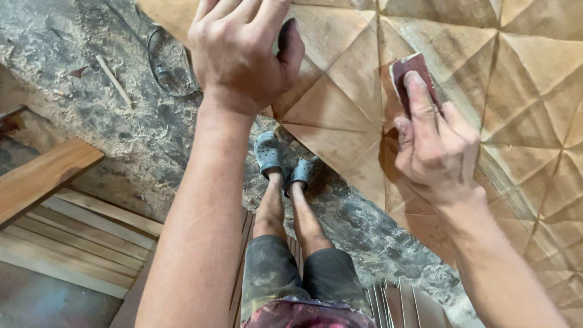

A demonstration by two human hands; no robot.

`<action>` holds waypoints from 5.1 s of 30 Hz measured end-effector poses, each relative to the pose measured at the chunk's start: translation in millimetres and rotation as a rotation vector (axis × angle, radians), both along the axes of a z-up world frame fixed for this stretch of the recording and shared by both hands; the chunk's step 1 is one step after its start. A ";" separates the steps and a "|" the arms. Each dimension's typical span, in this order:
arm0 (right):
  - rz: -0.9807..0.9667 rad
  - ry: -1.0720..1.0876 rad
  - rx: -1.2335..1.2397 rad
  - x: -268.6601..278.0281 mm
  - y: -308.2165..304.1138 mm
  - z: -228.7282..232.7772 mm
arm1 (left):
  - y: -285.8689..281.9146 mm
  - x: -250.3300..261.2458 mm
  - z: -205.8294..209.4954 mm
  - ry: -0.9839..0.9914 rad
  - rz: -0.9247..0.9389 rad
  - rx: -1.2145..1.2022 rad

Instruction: The person sands a large wooden panel with a geometric triangular pattern using a sanding block. They systematically move across the surface, smoothing the raised edges and flat faces of the design.

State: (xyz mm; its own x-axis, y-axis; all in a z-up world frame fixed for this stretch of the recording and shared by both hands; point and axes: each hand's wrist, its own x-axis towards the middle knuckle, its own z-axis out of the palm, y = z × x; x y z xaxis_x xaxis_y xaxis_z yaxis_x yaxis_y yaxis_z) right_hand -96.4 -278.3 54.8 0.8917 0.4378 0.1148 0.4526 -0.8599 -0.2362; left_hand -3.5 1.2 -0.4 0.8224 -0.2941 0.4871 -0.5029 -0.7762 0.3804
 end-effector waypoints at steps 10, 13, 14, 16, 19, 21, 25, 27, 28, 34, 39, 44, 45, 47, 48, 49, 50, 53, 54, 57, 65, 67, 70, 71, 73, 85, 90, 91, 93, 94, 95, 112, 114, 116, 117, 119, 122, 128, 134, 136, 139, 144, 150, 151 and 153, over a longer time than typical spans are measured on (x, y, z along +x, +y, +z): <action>-0.007 -0.005 -0.121 -9.1 0.1 -5.3 | -2.6 1.4 -2.7 0.027 0.013 0.002; -0.046 0.029 -0.098 -22.2 5.4 7.1 | -3.0 6.2 3.5 -0.009 0.016 -0.013; -0.042 0.022 -0.089 -19.4 6.1 8.3 | -2.7 4.2 4.4 -0.001 0.019 -0.019; -0.033 0.006 -0.071 -10.7 10.9 5.3 | -2.4 1.1 4.4 0.035 0.018 -0.030; -0.043 0.021 -0.094 8.1 13.5 -6.6 | -0.9 1.5 -1.2 0.115 0.013 -0.026; -0.016 0.038 -0.051 -3.5 6.8 8.9 | -2.0 1.2 -1.9 0.130 0.024 -0.025; 0.037 0.014 -0.080 6.3 8.9 15.7 | -4.5 2.0 0.3 0.126 0.049 -0.042; 0.042 0.038 -0.089 31.3 10.1 3.9 | -6.8 7.5 0.1 0.120 0.045 -0.041; 0.045 0.071 -0.087 35.4 10.7 1.1 | -5.4 6.0 0.3 0.120 0.047 -0.026; 0.109 0.164 0.112 21.4 -7.9 30.4 | -8.0 6.7 6.1 0.142 0.065 -0.032; 0.097 0.122 -0.072 48.6 -0.4 7.2 | -7.9 9.2 11.8 0.136 0.062 -0.009; 0.114 0.092 0.039 31.9 -17.1 18.6 | -6.1 10.0 7.1 0.134 0.067 -0.002; 0.106 0.077 0.021 37.3 -13.7 11.6 | -4.0 11.4 10.0 0.130 0.071 0.008; 0.090 0.081 -0.022 43.8 -15.3 2.6 | -10.9 11.4 14.7 0.132 0.063 0.001; 0.090 0.119 -0.040 44.3 -17.9 -2.7 | -11.9 9.0 15.5 0.135 0.057 0.005; 0.090 0.158 -0.058 41.7 -20.3 -6.7 | -9.1 8.0 15.6 0.137 0.051 0.010; 0.103 0.152 -0.024 35.3 -26.5 -3.2 | -8.2 10.5 13.8 0.130 0.048 0.014; 0.121 0.117 0.016 28.0 -34.4 6.9 | -10.9 8.3 9.2 0.129 0.075 0.018; 0.113 0.105 -0.010 31.4 -32.3 3.8 | -8.6 5.9 9.1 0.140 0.070 0.018; 0.097 0.047 -0.012 43.1 -18.5 -5.6 | -13.6 10.4 15.7 0.130 0.054 0.020; 0.028 0.092 -0.057 32.2 -16.0 -4.4 | -12.3 10.3 16.2 0.121 0.073 0.014; 0.019 0.054 -0.117 39.5 -11.4 -11.9 | -8.9 11.6 20.4 0.124 0.052 0.021; 0.084 0.109 0.023 19.2 -26.6 0.3 | -12.1 10.4 17.5 0.134 0.047 -0.009; 0.044 0.155 0.002 16.7 -26.4 0.7 | -10.3 10.8 16.1 0.132 0.060 -0.017; -0.015 0.246 -0.033 16.4 -25.2 1.4 | -10.1 6.5 15.6 0.151 0.068 -0.010; -0.228 0.142 0.088 19.2 45.0 -3.2 | -8.6 16.7 16.3 0.124 0.050 -0.026; -0.179 0.173 0.141 -7.1 41.6 12.5 | -8.6 5.9 14.7 0.163 0.072 -0.017; -0.178 0.187 0.144 -12.3 41.3 16.6 | -9.1 5.4 14.6 0.172 0.076 -0.011; -0.151 0.228 0.101 1.8 46.8 6.8 | -6.4 8.7 17.3 0.167 0.079 0.005; -0.150 0.244 0.072 11.8 46.8 2.0 | -7.4 9.1 19.0 0.162 0.068 0.003; -0.094 0.205 0.083 23.4 42.5 -2.5 | -8.1 11.1 19.0 0.158 0.057 0.000; 0.010 0.295 0.121 27.3 47.1 -6.7 | -4.5 8.5 10.6 0.180 0.079 -0.025; -0.090 0.272 0.219 17.6 59.3 -3.3 | -5.7 7.4 10.3 0.181 0.081 -0.035; -0.190 0.243 0.279 4.9 69.0 5.4 | -6.1 7.9 9.9 0.178 0.077 -0.038; -0.238 0.226 0.287 -7.1 76.8 12.8 | -5.2 8.2 9.6 0.179 0.077 -0.042; -0.334 0.219 0.257 -6.1 80.3 11.9 | -6.3 7.8 8.2 0.179 0.087 -0.055; -0.521 0.280 0.224 7.1 92.9 -1.9 | -5.3 7.7 6.9 0.175 0.078 -0.036; -0.694 0.259 0.365 -2.1 132.4 21.1 | -4.9 11.2 13.1 0.199 0.064 -0.043; -0.839 0.184 0.514 29.9 157.3 14.4 | -0.3 15.1 11.4 0.235 0.025 -0.032; -0.878 0.190 0.455 24.9 178.8 31.2 | -1.2 13.9 17.2 0.233 0.018 -0.025; -0.982 0.227 0.598 46.8 170.6 23.1 | -0.7 19.8 12.0 0.221 -0.009 0.002; -1.054 0.207 0.526 33.2 191.9 28.1 | -1.7 18.5 16.5 0.258 -0.025 0.045; -1.111 0.225 0.493 49.3 173.4 -0.5 | 5.6 7.4 16.5 0.302 -0.070 0.098; -1.197 0.269 0.448 46.4 176.6 0.9 | 8.9 2.0 19.0 0.309 -0.072 0.109; -1.107 0.209 0.469 36.8 196.0 23.2 | 1.1 17.5 16.1 0.234 -0.066 0.113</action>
